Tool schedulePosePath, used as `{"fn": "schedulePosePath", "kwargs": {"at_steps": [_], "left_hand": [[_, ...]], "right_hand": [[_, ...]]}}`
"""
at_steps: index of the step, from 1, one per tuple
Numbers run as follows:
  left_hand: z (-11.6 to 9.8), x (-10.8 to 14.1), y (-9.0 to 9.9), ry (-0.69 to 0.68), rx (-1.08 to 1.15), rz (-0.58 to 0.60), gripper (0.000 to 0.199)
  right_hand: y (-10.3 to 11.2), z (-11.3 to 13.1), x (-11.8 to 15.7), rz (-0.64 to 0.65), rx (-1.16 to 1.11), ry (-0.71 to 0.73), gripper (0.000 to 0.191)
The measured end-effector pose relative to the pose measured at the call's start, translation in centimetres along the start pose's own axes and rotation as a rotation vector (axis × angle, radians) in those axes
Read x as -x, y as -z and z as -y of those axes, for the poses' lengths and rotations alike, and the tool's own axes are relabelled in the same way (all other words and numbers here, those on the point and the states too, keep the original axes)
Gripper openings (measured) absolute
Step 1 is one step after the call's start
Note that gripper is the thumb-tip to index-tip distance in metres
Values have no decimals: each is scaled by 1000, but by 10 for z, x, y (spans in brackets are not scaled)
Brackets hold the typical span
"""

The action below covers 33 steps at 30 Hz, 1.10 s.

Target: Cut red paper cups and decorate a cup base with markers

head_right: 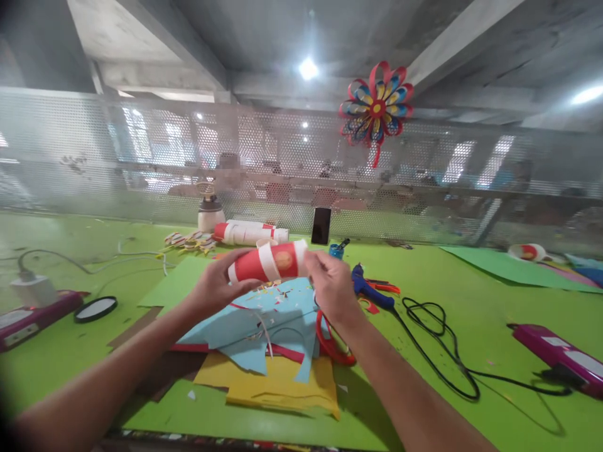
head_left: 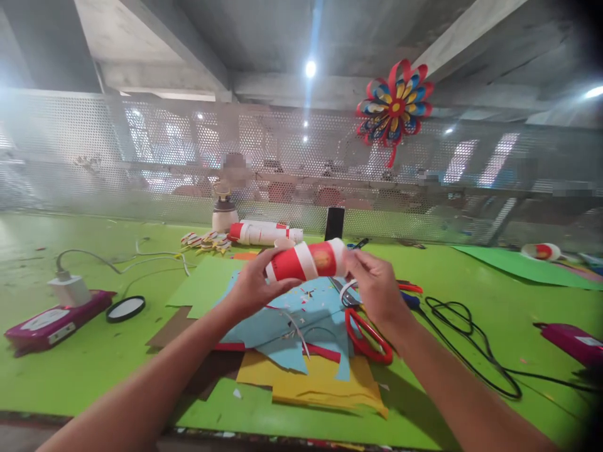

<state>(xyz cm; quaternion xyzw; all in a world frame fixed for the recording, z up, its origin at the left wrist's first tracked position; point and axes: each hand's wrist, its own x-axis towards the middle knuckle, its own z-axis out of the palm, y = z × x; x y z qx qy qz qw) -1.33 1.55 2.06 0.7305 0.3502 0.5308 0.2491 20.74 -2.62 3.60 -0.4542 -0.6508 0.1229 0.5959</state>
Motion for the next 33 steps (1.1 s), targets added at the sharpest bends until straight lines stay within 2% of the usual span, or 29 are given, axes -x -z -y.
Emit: {"fn": "schedulePosePath", "kwargs": {"at_steps": [2,4,7,10,14,19,24,28,30,33], "left_hand": [[1,-3,3,100,169,-33,53],[3,-5,4,211,427,33,50],[5,-6,4,361,781,106,45],[9,-9,5,463,926,-16,35],[17,-17,15,514,911,-224,25],[30,-23,29,502,853,-331,25],[33,-22,27,491,802,-338,31],[34,-20,23,503,797,-278,38],[36,-21,23,509,805,-259,42],[40,-22,23,510,816,-257,42]], "right_hand": [[7,-5,-7,-149,21,-1,38],[12,-12,-14,-236,48,6,36],[14,-20,-20,-229,83,6,36],[11,-28,-20,-156,128,-9,36],[3,-38,-20,-67,252,-49,29],[-5,-42,-37,73,478,-135,22],[-21,-44,-73,188,656,-186,24],[-29,-49,-96,197,714,-198,25],[-26,-49,-95,155,710,-166,26],[-17,-42,-75,93,659,-60,21]]}}
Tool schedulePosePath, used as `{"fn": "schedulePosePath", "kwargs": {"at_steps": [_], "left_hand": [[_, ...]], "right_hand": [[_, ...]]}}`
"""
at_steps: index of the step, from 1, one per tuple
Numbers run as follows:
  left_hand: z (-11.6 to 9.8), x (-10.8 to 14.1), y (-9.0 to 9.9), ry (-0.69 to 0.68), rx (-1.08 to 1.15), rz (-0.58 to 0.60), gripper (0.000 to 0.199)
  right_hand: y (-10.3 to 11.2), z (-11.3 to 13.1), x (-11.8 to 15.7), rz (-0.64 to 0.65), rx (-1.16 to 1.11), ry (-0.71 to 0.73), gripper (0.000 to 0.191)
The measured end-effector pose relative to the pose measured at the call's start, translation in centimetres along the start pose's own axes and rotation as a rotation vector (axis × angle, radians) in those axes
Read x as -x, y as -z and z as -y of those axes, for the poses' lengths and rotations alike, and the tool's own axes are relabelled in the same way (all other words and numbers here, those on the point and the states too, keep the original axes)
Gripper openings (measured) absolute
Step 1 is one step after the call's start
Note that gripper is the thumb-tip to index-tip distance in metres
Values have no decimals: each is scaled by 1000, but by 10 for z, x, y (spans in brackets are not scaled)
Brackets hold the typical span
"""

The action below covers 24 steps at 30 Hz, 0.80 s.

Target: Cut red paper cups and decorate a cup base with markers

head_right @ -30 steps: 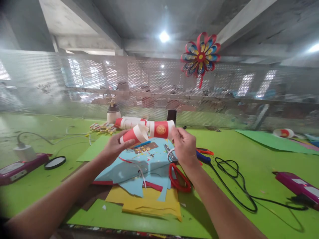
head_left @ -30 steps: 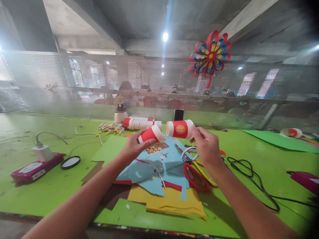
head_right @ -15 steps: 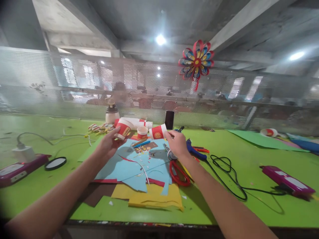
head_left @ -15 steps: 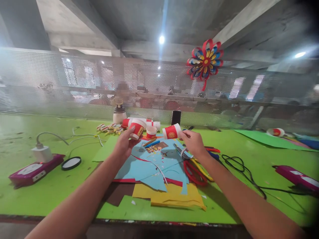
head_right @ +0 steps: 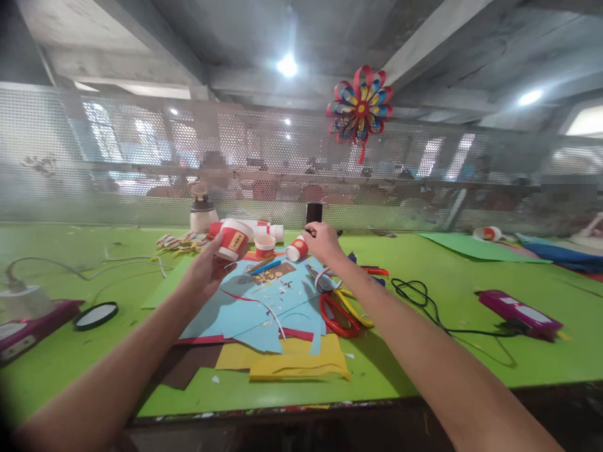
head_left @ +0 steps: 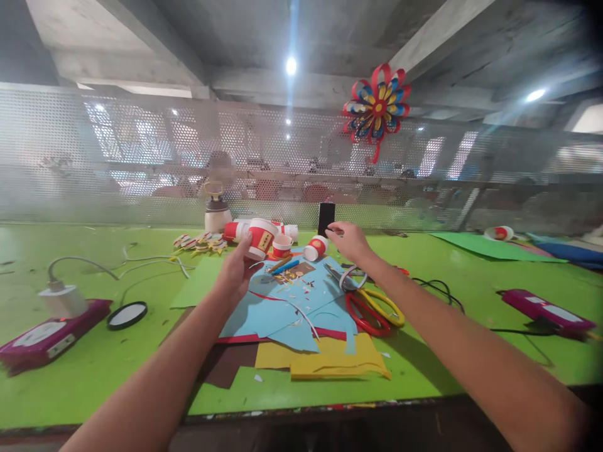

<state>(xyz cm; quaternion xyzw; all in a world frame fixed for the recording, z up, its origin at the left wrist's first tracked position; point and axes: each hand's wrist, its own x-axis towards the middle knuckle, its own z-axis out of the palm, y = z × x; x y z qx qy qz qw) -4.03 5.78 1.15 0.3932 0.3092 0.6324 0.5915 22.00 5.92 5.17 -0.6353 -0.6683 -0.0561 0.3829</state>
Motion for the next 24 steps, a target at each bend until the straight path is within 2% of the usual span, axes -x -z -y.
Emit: {"fn": "schedulePosePath", "kwargs": {"at_steps": [3,7,9,11,15,18,20,21,24], "left_hand": [[3,-2,0,2,9,22,39],[3,-1,-2,-6,10,49,33],[1,0,-3,-11,0,52,29],[1,1,-4,-11,-11,63,25],[4,7,-9,-4,-46,112,33],[5,12,-12,15,-96,166,45],[2,13,-12,21,-98,181,43],[0,12,-11,16,-78,171,38],[-7,6,-4,-19,6,106,27]], "right_hand": [[12,-2,31,-75,-72,99,13],[33,-15,56,-177,-111,133,23],[44,-27,62,-168,-107,112,29],[56,-40,67,-75,-89,90,31],[75,-59,88,260,8,86,19],[81,-63,110,454,113,86,11],[80,-63,121,527,171,73,11],[79,-62,125,552,191,65,15],[72,-58,130,603,218,42,49]]}}
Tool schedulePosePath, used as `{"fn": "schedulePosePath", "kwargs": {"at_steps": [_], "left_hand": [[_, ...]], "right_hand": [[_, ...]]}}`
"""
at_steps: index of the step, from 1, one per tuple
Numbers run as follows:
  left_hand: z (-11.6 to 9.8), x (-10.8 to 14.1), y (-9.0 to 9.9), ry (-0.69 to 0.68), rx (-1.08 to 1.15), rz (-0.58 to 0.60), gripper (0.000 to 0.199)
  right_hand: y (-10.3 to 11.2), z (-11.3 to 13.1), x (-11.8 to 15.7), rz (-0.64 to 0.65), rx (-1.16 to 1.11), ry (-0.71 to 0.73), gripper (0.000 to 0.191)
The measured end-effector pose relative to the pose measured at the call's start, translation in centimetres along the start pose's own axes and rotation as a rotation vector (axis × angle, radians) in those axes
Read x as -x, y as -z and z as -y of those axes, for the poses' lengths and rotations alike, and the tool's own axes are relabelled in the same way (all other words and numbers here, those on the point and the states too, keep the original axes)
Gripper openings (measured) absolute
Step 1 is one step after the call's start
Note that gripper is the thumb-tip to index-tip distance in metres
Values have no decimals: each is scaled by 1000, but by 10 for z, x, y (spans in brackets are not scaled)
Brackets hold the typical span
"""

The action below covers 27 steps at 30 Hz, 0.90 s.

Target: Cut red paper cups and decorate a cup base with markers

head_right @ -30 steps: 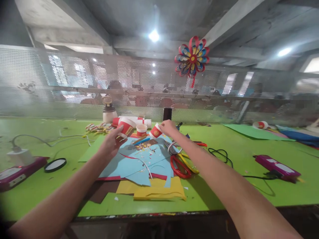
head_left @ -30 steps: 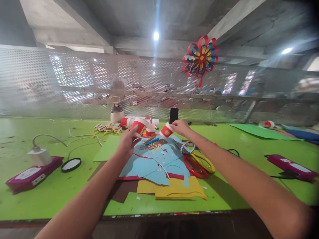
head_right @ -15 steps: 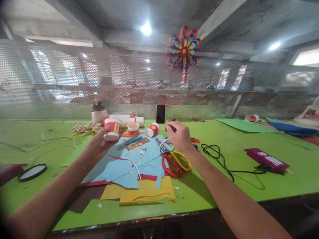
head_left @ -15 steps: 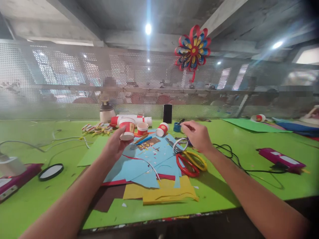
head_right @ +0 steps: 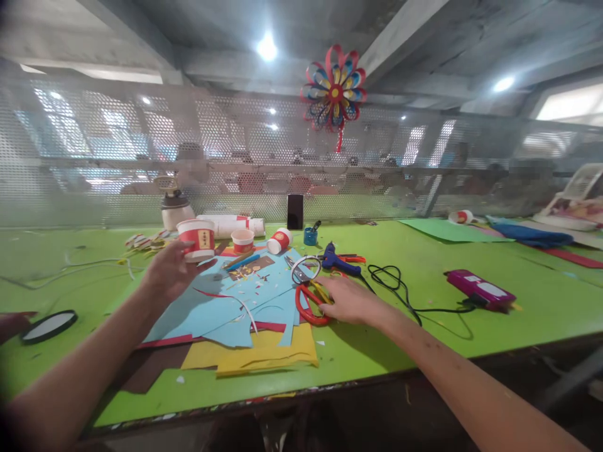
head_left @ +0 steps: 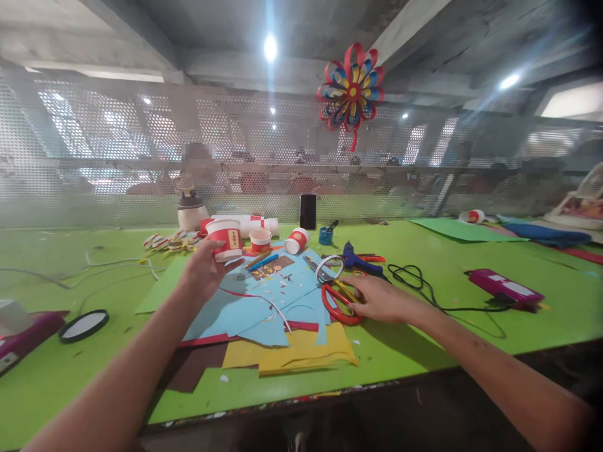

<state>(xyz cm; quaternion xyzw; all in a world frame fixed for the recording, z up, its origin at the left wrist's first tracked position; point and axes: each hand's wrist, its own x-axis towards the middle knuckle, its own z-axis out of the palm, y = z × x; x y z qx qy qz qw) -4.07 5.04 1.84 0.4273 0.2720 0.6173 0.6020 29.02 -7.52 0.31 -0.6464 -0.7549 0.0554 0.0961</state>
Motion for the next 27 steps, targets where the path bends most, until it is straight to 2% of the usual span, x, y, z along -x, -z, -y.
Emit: {"fn": "schedulePosePath", "kwargs": {"at_steps": [6,12,17,23,27], "left_hand": [[-3,-11,16,-12,58,-53,26],[-2,-14,20,-24,77,-10,30],[-3,-12,19,-17,87,6,29],[0,-14,18,25,39,-63,22],[2,-15,19,72,2,-78,26]], "right_hand": [[4,5,-17,155,-35,-114,85],[19,8,-31,299,-100,-172,96],[19,6,-40,321,-111,-215,84],[23,-5,-40,281,-150,-252,58],[31,-10,-31,322,-243,-253,60]]}}
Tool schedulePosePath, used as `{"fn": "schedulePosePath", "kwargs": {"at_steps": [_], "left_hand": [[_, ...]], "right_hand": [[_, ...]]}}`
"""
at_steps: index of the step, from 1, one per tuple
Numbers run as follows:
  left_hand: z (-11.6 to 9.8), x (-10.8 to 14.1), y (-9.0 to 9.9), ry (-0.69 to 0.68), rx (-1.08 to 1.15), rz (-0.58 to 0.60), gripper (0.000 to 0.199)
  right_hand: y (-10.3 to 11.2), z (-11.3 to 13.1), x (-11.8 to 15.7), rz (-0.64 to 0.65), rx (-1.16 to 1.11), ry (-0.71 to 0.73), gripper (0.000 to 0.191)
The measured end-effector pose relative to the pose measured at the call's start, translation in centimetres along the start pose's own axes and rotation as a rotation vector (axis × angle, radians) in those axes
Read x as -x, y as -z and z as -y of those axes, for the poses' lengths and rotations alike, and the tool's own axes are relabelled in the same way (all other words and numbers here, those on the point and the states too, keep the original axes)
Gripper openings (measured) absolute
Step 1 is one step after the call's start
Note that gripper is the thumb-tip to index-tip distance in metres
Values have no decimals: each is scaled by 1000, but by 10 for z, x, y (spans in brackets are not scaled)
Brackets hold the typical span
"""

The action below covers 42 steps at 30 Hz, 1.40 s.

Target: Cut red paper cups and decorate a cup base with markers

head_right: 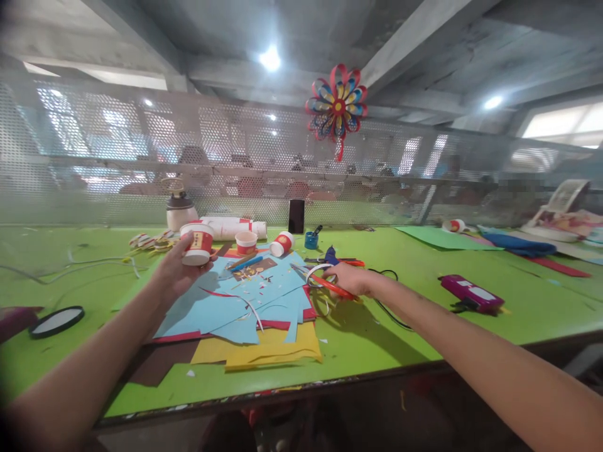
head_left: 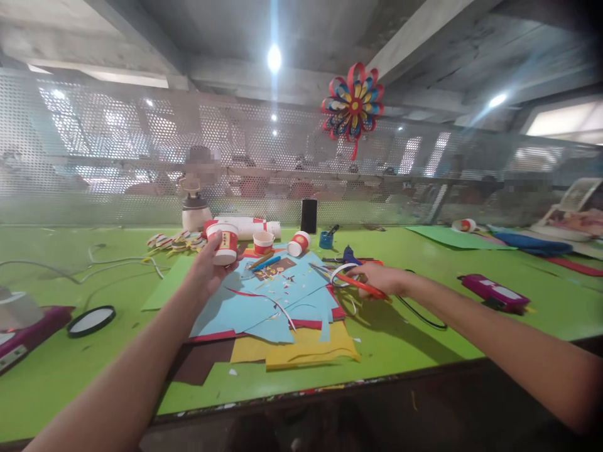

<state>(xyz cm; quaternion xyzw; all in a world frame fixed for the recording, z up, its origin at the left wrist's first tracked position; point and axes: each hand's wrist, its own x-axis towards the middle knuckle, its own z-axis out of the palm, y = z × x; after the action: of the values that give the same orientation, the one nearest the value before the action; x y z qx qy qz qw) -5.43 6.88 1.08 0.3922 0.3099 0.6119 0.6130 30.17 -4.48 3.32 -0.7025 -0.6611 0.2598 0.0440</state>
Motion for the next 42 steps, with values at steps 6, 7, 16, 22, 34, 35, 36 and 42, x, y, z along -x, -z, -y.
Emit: {"fn": "schedulePosePath", "kwargs": {"at_steps": [6,7,16,22,34,35,36,42], "left_hand": [[4,0,1,39,-50,2,27],[5,0,1,45,-58,-2,25],[4,-4,7,27,-87,-46,23],[8,-3,5,22,-102,-26,20],[11,-4,5,6,-177,-1,28],[11,-4,5,7,-183,0,28],[12,-4,5,8,-189,1,29],[12,-2,4,14,-234,11,34]], "right_hand": [[49,17,-4,63,21,21,48],[61,23,-9,59,44,28,43],[95,31,-23,77,213,33,40],[74,21,-7,46,276,66,64],[48,17,4,-65,295,96,60],[46,16,5,-73,284,86,60],[44,14,7,-82,275,78,61],[42,8,9,-119,242,50,55]]}}
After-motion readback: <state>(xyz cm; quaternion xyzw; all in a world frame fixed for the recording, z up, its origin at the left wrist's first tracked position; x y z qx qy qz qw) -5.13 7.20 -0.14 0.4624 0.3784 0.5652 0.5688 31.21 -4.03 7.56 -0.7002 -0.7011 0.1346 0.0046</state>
